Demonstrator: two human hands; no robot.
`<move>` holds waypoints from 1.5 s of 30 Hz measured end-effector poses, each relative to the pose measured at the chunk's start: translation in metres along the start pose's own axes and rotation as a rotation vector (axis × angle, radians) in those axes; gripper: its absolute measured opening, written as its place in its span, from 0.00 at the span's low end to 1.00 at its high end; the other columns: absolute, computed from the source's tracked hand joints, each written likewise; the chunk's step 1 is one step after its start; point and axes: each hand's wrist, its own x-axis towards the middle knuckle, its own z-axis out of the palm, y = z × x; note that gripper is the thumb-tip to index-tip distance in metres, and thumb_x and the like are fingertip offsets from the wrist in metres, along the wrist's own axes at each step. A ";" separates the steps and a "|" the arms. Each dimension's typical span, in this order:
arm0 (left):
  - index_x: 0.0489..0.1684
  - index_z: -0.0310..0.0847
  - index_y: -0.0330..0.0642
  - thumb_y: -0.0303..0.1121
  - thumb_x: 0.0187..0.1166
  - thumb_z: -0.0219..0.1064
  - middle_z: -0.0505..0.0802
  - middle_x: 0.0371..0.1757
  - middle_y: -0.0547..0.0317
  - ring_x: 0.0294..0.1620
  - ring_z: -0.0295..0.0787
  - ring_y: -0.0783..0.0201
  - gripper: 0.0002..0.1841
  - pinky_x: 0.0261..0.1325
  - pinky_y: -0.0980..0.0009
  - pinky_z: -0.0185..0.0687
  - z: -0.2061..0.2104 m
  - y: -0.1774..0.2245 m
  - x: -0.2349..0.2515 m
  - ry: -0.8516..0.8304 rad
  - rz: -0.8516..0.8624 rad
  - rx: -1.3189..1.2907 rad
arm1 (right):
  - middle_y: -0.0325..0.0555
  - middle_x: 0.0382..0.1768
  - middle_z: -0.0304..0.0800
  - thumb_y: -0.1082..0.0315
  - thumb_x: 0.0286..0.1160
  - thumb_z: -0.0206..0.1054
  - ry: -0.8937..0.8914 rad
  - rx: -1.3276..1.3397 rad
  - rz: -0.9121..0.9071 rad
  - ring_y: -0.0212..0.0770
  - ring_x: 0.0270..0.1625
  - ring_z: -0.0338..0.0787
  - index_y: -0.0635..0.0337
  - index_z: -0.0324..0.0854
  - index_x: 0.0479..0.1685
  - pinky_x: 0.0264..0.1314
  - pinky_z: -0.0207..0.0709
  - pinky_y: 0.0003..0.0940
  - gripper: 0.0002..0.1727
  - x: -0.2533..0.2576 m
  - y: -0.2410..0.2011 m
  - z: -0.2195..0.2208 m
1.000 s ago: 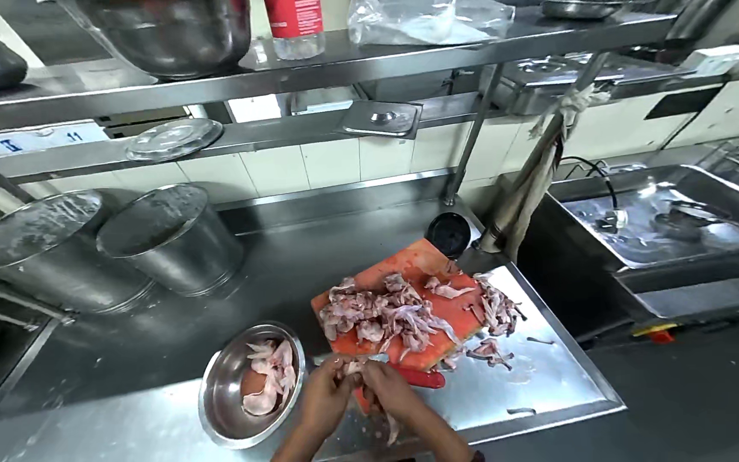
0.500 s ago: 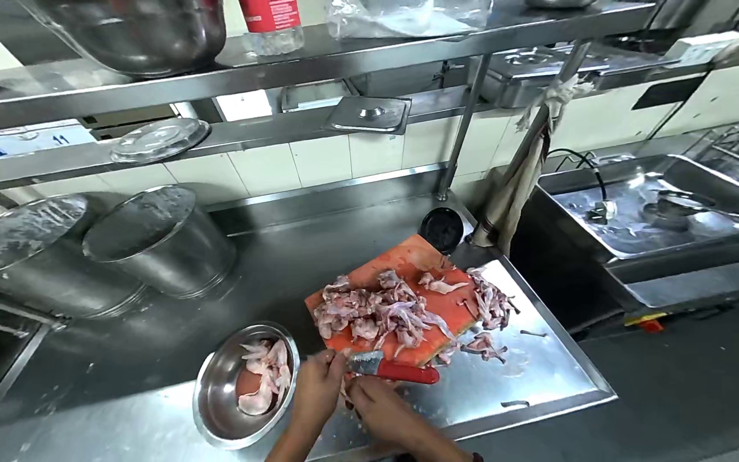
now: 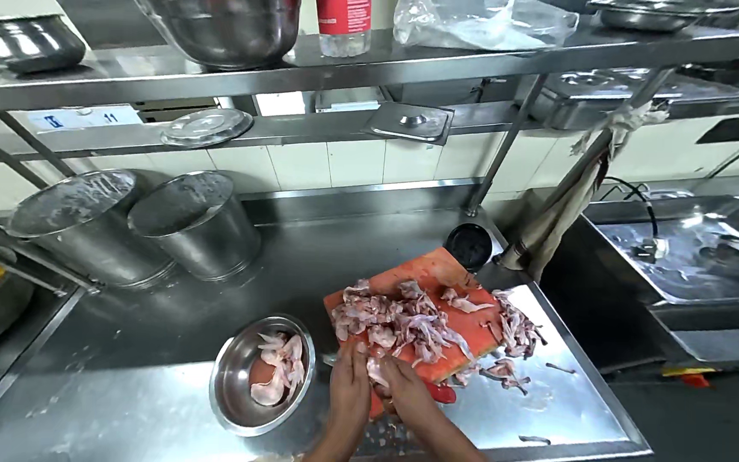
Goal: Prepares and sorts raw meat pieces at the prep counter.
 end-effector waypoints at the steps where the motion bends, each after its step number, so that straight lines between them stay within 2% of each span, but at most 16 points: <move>1: 0.57 0.84 0.34 0.44 0.93 0.43 0.91 0.51 0.51 0.52 0.89 0.64 0.26 0.61 0.63 0.86 -0.002 -0.001 0.000 -0.040 0.045 0.002 | 0.32 0.19 0.67 0.50 0.95 0.37 -0.007 0.028 0.008 0.30 0.16 0.64 0.53 0.75 0.43 0.18 0.62 0.27 0.24 0.000 -0.001 0.000; 4: 0.58 0.80 0.36 0.54 0.86 0.52 0.91 0.40 0.59 0.35 0.87 0.70 0.27 0.40 0.70 0.85 -0.005 0.004 -0.003 -0.214 0.053 -0.160 | 0.34 0.22 0.73 0.53 0.94 0.38 0.038 -0.011 -0.074 0.31 0.20 0.70 0.54 0.78 0.42 0.22 0.67 0.30 0.24 0.001 -0.002 -0.002; 7: 0.55 0.82 0.38 0.53 0.79 0.66 0.91 0.41 0.57 0.36 0.88 0.66 0.25 0.38 0.66 0.86 -0.004 0.016 -0.002 -0.250 -0.029 -0.243 | 0.37 0.30 0.87 0.59 0.93 0.38 0.144 -0.065 -0.293 0.30 0.33 0.85 0.60 0.84 0.45 0.39 0.83 0.32 0.26 0.003 0.005 0.003; 11: 0.40 0.77 0.40 0.41 0.80 0.64 0.84 0.31 0.59 0.29 0.83 0.66 0.12 0.33 0.68 0.82 0.004 0.017 -0.007 -0.175 0.040 -0.378 | 0.36 0.27 0.86 0.64 0.91 0.39 0.327 -0.171 -0.642 0.26 0.31 0.86 0.61 0.85 0.40 0.39 0.85 0.29 0.25 0.004 0.025 0.020; 14: 0.38 0.77 0.43 0.42 0.77 0.68 0.82 0.29 0.64 0.29 0.81 0.70 0.12 0.34 0.72 0.80 0.006 0.009 -0.012 -0.191 0.077 -0.404 | 0.36 0.25 0.87 0.64 0.90 0.39 0.405 -0.253 -0.744 0.25 0.29 0.87 0.62 0.85 0.37 0.37 0.85 0.28 0.25 0.004 0.037 0.022; 18: 0.41 0.76 0.45 0.55 0.72 0.74 0.82 0.31 0.67 0.31 0.81 0.73 0.22 0.36 0.74 0.80 0.002 0.007 -0.012 -0.240 0.051 -0.427 | 0.39 0.25 0.88 0.61 0.91 0.39 0.407 -0.330 -0.761 0.28 0.30 0.88 0.62 0.85 0.36 0.39 0.86 0.30 0.27 0.003 0.042 0.022; 22: 0.28 0.79 0.45 0.45 0.69 0.76 0.82 0.23 0.66 0.23 0.79 0.71 0.15 0.27 0.72 0.78 -0.008 0.020 -0.008 -0.116 0.042 -0.390 | 0.30 0.25 0.81 0.61 0.90 0.39 0.222 0.041 -0.461 0.23 0.25 0.78 0.59 0.81 0.44 0.29 0.76 0.23 0.22 -0.018 0.022 0.029; 24: 0.25 0.80 0.43 0.40 0.72 0.71 0.83 0.21 0.62 0.21 0.81 0.68 0.12 0.24 0.69 0.79 -0.012 0.018 -0.007 -0.053 0.000 -0.383 | 0.29 0.25 0.80 0.56 0.94 0.38 0.163 -0.027 -0.411 0.23 0.25 0.76 0.58 0.80 0.46 0.29 0.74 0.22 0.24 -0.023 0.018 0.025; 25: 0.23 0.79 0.44 0.40 0.74 0.68 0.82 0.20 0.63 0.19 0.78 0.69 0.13 0.22 0.69 0.76 -0.012 0.017 -0.007 -0.016 -0.020 -0.377 | 0.31 0.26 0.81 0.54 0.94 0.39 0.177 -0.164 -0.403 0.25 0.27 0.78 0.58 0.82 0.47 0.31 0.76 0.26 0.26 -0.026 0.018 0.022; 27: 0.16 0.79 0.44 0.37 0.77 0.64 0.79 0.16 0.65 0.17 0.73 0.70 0.16 0.21 0.71 0.71 -0.009 0.020 -0.009 0.054 -0.057 -0.378 | 0.43 0.28 0.88 0.44 0.92 0.42 0.265 -0.484 -0.402 0.40 0.32 0.88 0.59 0.87 0.46 0.37 0.83 0.49 0.33 -0.031 0.015 0.020; 28: 0.16 0.79 0.44 0.36 0.79 0.63 0.78 0.16 0.65 0.17 0.73 0.70 0.16 0.22 0.71 0.71 -0.007 0.023 -0.012 0.054 -0.073 -0.381 | 0.44 0.25 0.86 0.39 0.90 0.42 0.317 -0.550 -0.422 0.43 0.30 0.89 0.58 0.87 0.41 0.35 0.82 0.53 0.35 -0.031 0.015 0.022; 30: 0.18 0.82 0.44 0.39 0.82 0.60 0.81 0.17 0.65 0.20 0.78 0.70 0.18 0.27 0.69 0.77 -0.002 0.027 -0.020 0.027 -0.081 -0.356 | 0.39 0.17 0.80 0.35 0.84 0.50 0.416 -0.552 -0.492 0.39 0.22 0.83 0.55 0.84 0.31 0.25 0.78 0.47 0.33 -0.027 0.018 0.025; 33: 0.15 0.82 0.46 0.40 0.84 0.56 0.82 0.16 0.66 0.22 0.80 0.70 0.22 0.31 0.67 0.79 0.005 0.022 -0.025 0.044 0.015 -0.213 | 0.31 0.14 0.75 0.38 0.79 0.59 0.513 -0.399 -0.582 0.28 0.17 0.76 0.51 0.82 0.22 0.20 0.73 0.34 0.28 -0.017 0.022 0.027; 36: 0.11 0.79 0.48 0.39 0.84 0.54 0.80 0.14 0.71 0.18 0.77 0.75 0.23 0.27 0.70 0.76 0.007 0.017 -0.025 0.037 0.134 -0.091 | 0.27 0.12 0.72 0.56 0.79 0.60 0.509 -0.135 -0.666 0.21 0.16 0.72 0.51 0.79 0.18 0.20 0.69 0.23 0.19 -0.013 0.025 0.030; 40: 0.10 0.78 0.48 0.39 0.84 0.53 0.77 0.11 0.71 0.13 0.73 0.75 0.23 0.20 0.72 0.72 0.014 0.014 -0.029 0.027 0.213 -0.074 | 0.30 0.16 0.78 0.66 0.77 0.56 0.502 0.136 -0.629 0.25 0.20 0.78 0.53 0.81 0.20 0.25 0.75 0.24 0.16 -0.013 0.023 0.031; 45: 0.15 0.83 0.45 0.42 0.85 0.54 0.83 0.15 0.68 0.18 0.80 0.73 0.23 0.25 0.70 0.80 0.020 0.011 -0.028 0.119 0.341 0.128 | 0.35 0.19 0.80 0.67 0.74 0.57 0.533 0.359 -0.467 0.30 0.24 0.81 0.55 0.80 0.20 0.30 0.78 0.28 0.13 -0.010 0.013 0.032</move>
